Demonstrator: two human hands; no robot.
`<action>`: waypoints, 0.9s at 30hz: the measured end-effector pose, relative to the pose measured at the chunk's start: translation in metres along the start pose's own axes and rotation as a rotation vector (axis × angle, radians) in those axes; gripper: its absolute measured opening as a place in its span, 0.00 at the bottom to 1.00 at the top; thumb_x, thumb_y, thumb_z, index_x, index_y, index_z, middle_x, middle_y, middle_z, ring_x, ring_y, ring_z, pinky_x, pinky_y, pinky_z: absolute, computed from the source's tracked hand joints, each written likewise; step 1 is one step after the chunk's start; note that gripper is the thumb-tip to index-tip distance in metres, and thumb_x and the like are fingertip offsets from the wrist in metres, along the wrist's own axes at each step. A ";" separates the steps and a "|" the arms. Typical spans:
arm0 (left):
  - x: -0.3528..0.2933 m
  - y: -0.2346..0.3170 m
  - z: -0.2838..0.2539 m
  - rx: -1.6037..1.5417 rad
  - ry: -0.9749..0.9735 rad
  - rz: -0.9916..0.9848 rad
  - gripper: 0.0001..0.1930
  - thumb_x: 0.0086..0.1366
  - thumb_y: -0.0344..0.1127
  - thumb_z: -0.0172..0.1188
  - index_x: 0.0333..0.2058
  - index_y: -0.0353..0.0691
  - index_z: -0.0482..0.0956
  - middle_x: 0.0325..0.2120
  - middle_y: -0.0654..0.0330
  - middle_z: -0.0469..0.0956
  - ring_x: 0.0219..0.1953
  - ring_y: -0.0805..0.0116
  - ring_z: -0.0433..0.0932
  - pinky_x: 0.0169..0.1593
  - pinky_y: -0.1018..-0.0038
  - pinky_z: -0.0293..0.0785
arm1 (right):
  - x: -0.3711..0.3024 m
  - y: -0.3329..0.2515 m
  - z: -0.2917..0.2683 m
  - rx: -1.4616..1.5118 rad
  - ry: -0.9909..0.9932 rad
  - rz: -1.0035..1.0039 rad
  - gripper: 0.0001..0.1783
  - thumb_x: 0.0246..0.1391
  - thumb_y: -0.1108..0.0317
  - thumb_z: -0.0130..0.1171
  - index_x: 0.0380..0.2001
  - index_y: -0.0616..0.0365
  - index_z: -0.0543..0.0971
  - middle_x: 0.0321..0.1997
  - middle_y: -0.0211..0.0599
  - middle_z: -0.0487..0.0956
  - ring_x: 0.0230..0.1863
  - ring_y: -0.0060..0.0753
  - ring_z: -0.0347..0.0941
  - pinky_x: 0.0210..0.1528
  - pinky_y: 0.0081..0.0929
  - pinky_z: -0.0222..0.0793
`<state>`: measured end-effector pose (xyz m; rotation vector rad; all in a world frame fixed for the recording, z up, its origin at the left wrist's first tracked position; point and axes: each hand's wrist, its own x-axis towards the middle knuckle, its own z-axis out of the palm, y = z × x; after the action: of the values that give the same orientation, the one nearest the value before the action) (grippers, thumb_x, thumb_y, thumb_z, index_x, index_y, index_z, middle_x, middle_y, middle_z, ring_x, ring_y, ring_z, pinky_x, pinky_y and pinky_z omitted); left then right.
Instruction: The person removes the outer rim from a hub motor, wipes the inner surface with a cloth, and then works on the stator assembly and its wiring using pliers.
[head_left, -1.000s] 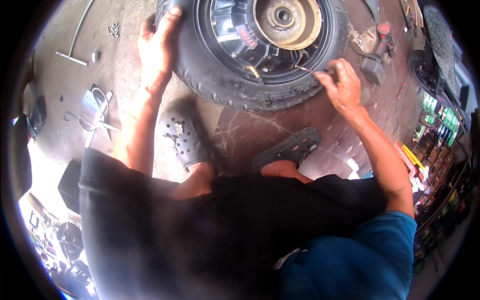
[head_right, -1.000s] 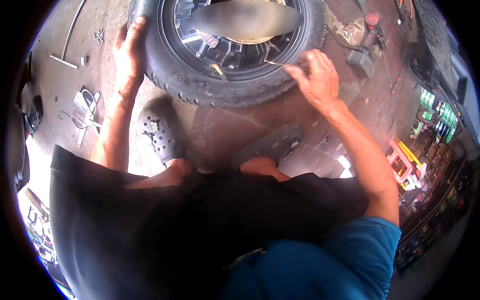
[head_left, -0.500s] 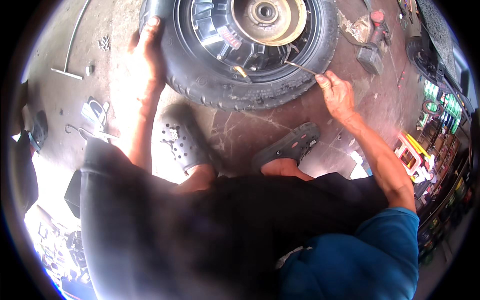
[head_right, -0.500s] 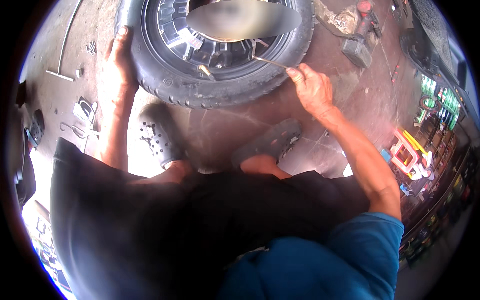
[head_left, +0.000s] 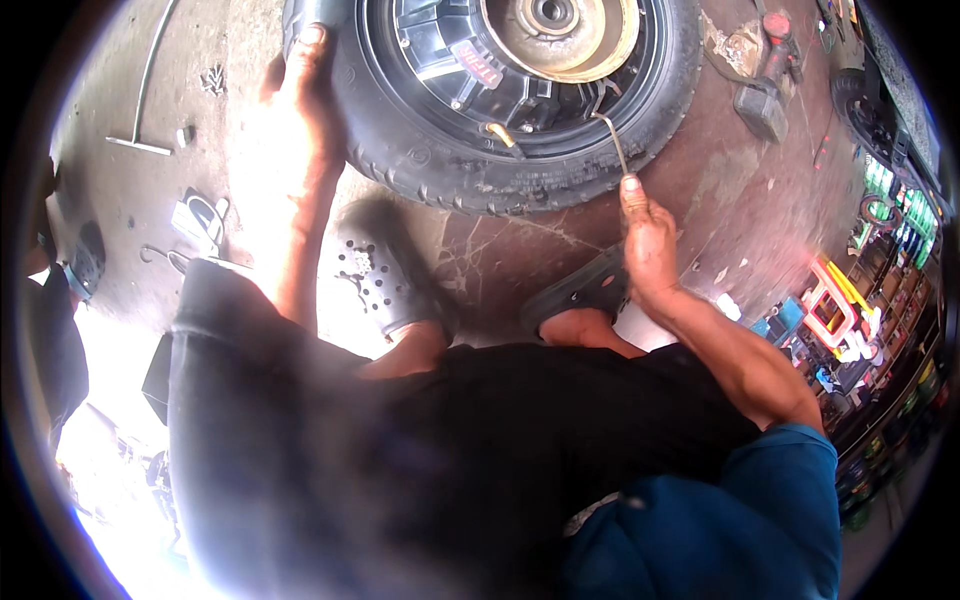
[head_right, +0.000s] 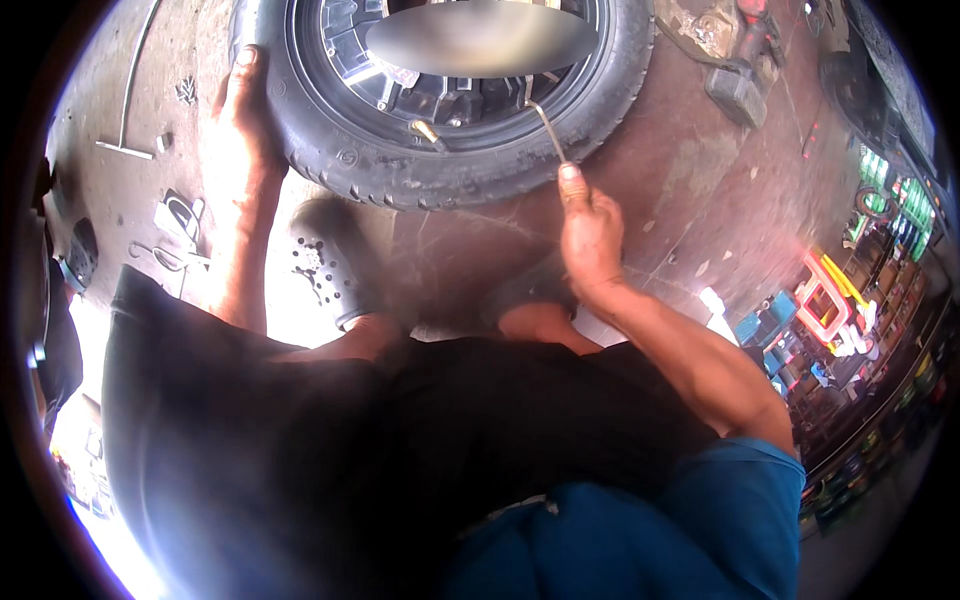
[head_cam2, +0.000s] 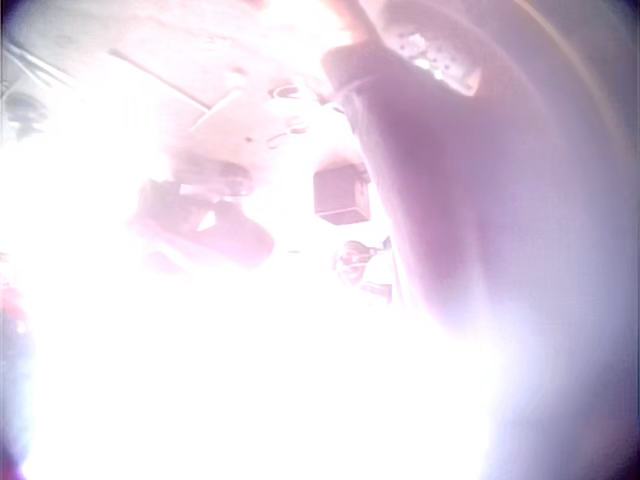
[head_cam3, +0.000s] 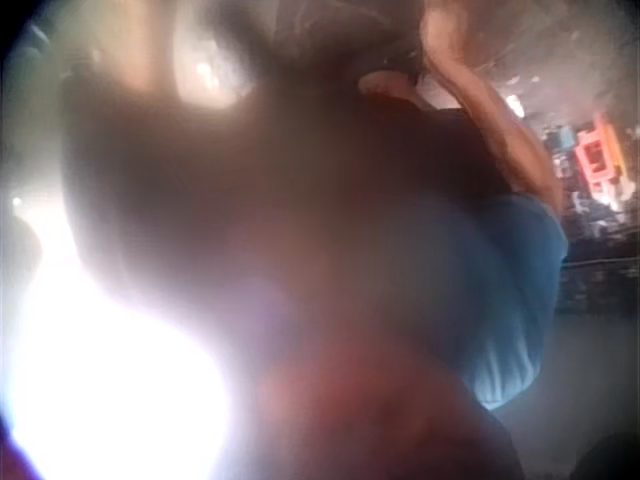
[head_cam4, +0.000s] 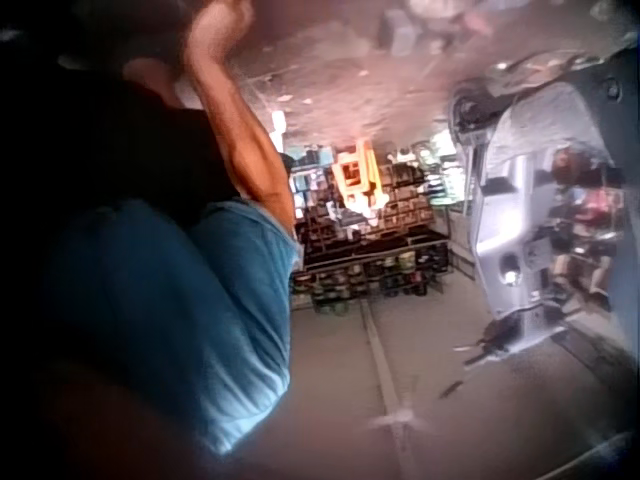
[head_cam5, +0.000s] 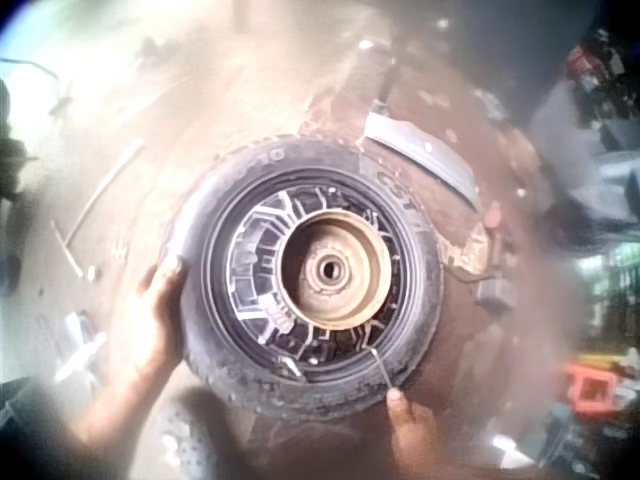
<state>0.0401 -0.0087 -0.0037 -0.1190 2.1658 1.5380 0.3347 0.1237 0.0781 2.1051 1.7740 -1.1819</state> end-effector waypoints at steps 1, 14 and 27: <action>0.001 -0.003 0.000 0.001 0.003 -0.005 0.27 0.63 0.55 0.56 0.45 0.32 0.80 0.32 0.56 0.80 0.32 0.68 0.75 0.39 0.74 0.70 | -0.010 -0.009 0.007 0.127 -0.032 0.102 0.31 0.62 0.42 0.52 0.18 0.59 0.67 0.19 0.26 0.60 0.26 0.22 0.53 0.29 0.30 0.56; -0.003 0.008 -0.005 0.058 0.006 0.063 0.29 0.65 0.57 0.53 0.46 0.34 0.80 0.28 0.54 0.79 0.30 0.67 0.74 0.38 0.73 0.70 | -0.012 -0.015 -0.002 0.079 -0.275 0.181 0.31 0.60 0.36 0.49 0.26 0.56 0.74 0.18 0.30 0.70 0.18 0.28 0.65 0.21 0.30 0.64; 0.004 -0.006 -0.002 -0.170 -0.031 0.006 0.30 0.58 0.48 0.66 0.46 0.24 0.75 0.33 0.56 0.79 0.34 0.72 0.73 0.41 0.78 0.68 | 0.029 -0.070 0.001 -0.419 0.016 -0.696 0.14 0.53 0.59 0.63 0.35 0.59 0.80 0.27 0.39 0.79 0.28 0.40 0.77 0.32 0.33 0.71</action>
<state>0.0381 -0.0122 -0.0098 -0.1428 2.0112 1.7142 0.2717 0.1660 0.0844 1.2986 2.5865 -0.7814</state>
